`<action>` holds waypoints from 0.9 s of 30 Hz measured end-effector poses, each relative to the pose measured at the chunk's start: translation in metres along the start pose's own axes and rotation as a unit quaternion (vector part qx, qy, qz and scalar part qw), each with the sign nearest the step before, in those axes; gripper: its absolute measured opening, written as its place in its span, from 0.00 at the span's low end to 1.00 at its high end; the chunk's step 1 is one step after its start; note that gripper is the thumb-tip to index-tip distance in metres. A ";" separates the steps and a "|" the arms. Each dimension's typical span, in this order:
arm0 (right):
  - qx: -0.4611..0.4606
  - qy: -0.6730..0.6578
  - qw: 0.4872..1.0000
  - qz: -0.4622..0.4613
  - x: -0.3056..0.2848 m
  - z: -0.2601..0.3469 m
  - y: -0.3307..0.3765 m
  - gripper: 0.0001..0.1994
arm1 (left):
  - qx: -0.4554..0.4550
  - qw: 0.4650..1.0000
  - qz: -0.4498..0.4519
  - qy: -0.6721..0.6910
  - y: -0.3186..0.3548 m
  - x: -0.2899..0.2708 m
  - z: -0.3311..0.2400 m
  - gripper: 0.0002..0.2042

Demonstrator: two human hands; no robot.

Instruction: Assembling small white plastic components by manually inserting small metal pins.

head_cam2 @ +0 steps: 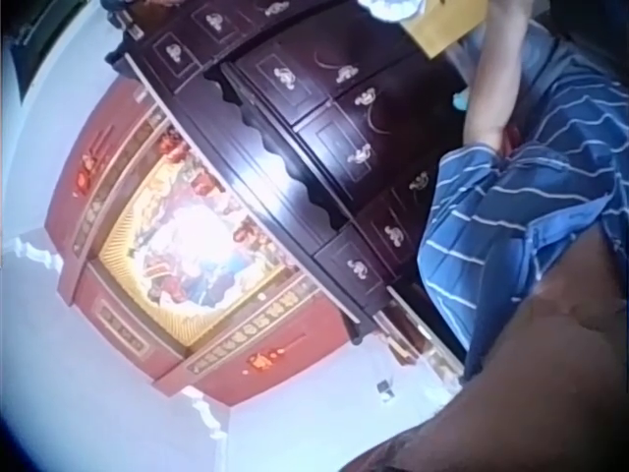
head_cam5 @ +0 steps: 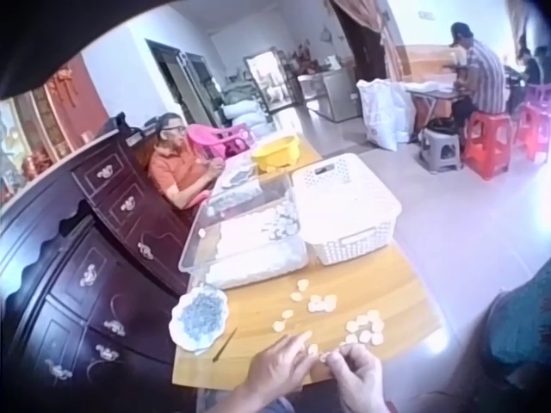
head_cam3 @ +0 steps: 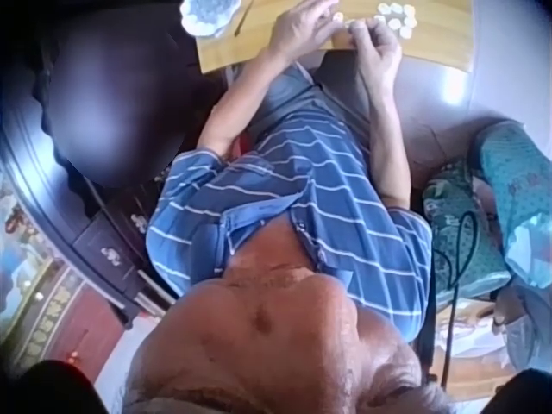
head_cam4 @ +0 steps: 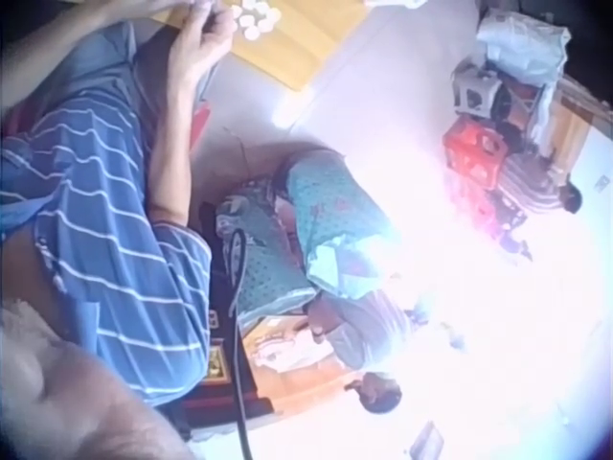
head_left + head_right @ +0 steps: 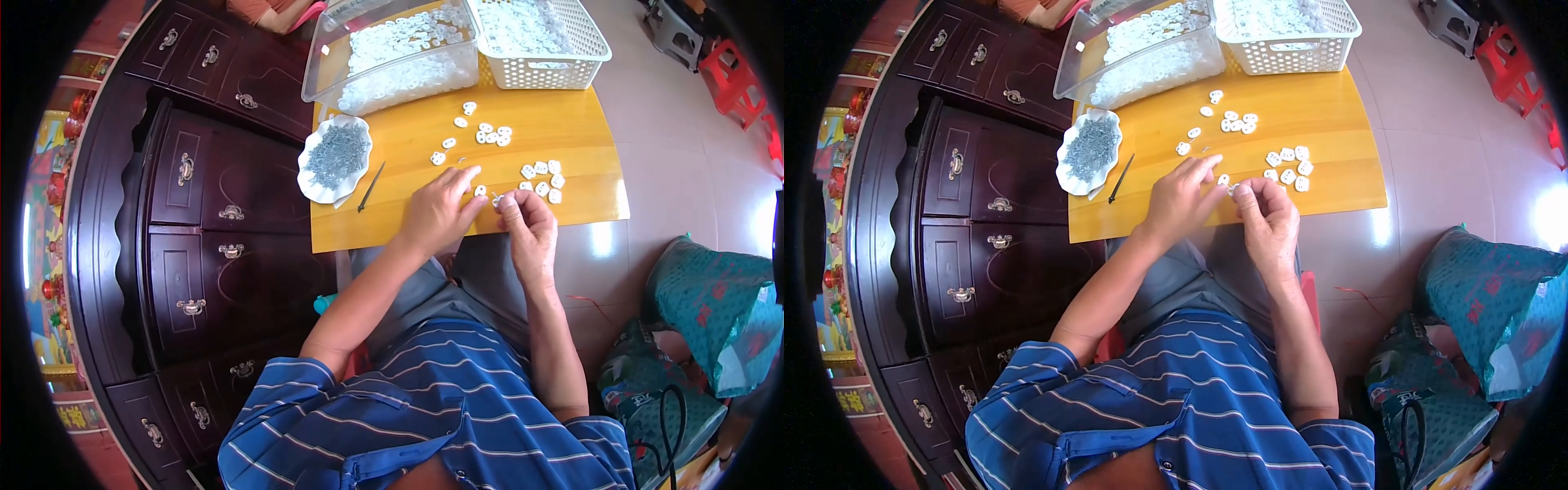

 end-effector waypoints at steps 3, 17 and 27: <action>0.003 0.001 1.000 0.001 0.000 0.000 0.000 0.08 | 0.000 0.999 0.011 -0.031 -0.001 0.005 0.004 0.10; 0.010 0.006 1.000 0.009 0.000 -0.002 0.000 0.08 | -0.034 0.998 0.054 0.007 -0.001 0.006 0.011 0.04; 0.023 0.048 0.998 0.014 0.001 -0.001 0.001 0.08 | -0.211 0.909 0.075 0.351 0.010 -0.001 0.036 0.09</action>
Point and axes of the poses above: each hand's wrist, its own y-axis away from the middle knuckle, its own x-axis out of the palm, z = x × y, the point moved 4 cm from there along -y, towards the middle knuckle, and after that the axes turned 8 degrees about y, right-handed, at the moved point
